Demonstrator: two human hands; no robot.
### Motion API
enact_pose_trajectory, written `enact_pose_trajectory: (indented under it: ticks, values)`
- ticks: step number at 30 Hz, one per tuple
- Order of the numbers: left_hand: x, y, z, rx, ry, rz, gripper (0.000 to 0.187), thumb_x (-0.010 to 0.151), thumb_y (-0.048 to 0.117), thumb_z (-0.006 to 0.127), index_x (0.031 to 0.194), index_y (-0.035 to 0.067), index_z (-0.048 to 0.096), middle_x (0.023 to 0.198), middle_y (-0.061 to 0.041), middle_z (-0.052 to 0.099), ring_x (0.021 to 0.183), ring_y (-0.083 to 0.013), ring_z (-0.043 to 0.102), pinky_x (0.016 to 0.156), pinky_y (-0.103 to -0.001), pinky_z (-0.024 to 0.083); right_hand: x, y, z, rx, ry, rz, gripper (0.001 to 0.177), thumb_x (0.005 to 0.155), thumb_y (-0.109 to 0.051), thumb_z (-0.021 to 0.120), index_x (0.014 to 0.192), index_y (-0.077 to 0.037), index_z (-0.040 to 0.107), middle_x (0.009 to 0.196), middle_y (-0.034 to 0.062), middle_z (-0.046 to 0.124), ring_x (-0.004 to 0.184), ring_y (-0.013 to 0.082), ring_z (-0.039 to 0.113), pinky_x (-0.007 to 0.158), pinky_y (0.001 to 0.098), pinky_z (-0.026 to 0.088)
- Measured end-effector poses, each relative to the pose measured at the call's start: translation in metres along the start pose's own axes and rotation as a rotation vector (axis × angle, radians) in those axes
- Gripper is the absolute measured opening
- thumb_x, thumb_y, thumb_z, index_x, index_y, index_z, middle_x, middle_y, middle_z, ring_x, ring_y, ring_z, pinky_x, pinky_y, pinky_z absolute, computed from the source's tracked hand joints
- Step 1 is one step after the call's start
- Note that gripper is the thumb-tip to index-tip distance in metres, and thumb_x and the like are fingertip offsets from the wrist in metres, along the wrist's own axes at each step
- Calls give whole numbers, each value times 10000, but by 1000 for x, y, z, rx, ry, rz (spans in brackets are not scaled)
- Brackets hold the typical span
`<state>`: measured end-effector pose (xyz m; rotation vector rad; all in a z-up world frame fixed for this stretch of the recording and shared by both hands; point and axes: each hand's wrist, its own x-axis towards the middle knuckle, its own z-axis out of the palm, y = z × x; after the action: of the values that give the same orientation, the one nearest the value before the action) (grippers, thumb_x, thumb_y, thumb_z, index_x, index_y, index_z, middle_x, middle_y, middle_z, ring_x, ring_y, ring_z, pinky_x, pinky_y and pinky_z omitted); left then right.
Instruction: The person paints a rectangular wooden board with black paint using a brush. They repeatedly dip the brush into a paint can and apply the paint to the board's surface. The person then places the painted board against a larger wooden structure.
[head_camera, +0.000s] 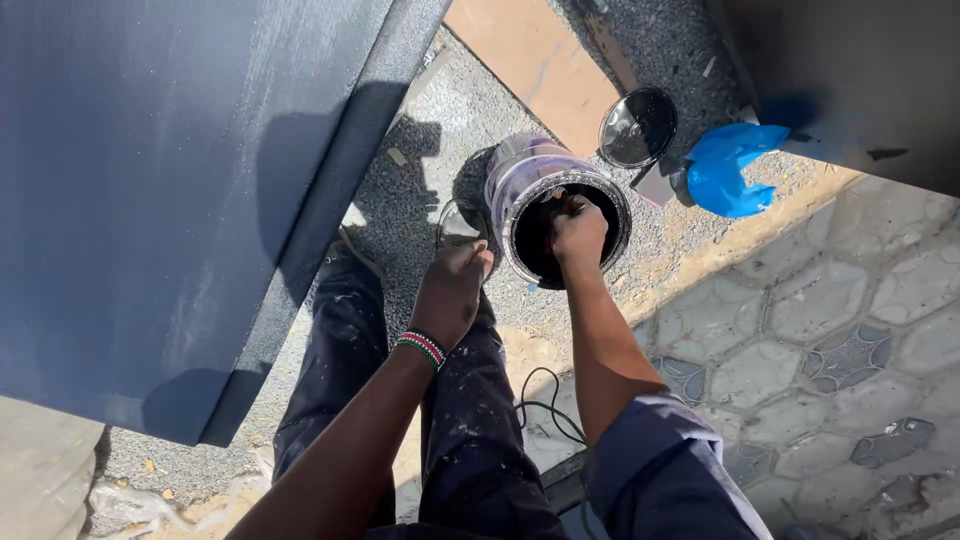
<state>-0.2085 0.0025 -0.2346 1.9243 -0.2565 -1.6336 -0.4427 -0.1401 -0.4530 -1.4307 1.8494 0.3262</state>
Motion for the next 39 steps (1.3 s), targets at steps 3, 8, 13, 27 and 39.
enact_pose_trajectory:
  ticks: [3,8,13,27,39]
  values:
    - [11,-25,8,56,23,19,534,1185,331,601,1581,17,773,1562,-293,783,1593,-471,628,1378,-545,457,2,2,-4,33,9,-3,411,996,-102,672,1346,-44,880,1151,316,863,1191,592,824,970,694,674]
    - [37,-71,24,552,66,504,394,1243,152,597,1492,-69,807,1519,-371,772,1460,-497,726,1258,-501,596,0,0,-19,544,-281,366,283,939,-161,611,1165,-21,708,946,237,699,922,479,722,750,521,535]
    - [55,-108,45,295,42,486,435,1256,114,580,1573,-155,709,1533,-429,734,1480,-513,688,1290,-528,579,-35,-45,-66,816,-526,676,90,862,-98,642,896,-78,561,638,90,559,582,351,652,540,312,435]
    - [55,-112,59,-601,-191,-152,697,1245,270,707,1870,127,435,1788,-214,594,680,-121,704,650,-223,656,-62,-76,-79,661,-730,571,119,880,-140,635,820,-129,533,633,151,556,476,243,502,417,235,285]
    - [-142,163,-241,-950,-544,388,637,1144,295,735,1600,-144,660,1540,-397,741,1437,-551,762,1335,-662,586,-135,-186,-241,1496,-930,-119,344,1097,-147,636,1394,21,680,1196,232,695,814,295,610,572,303,477]
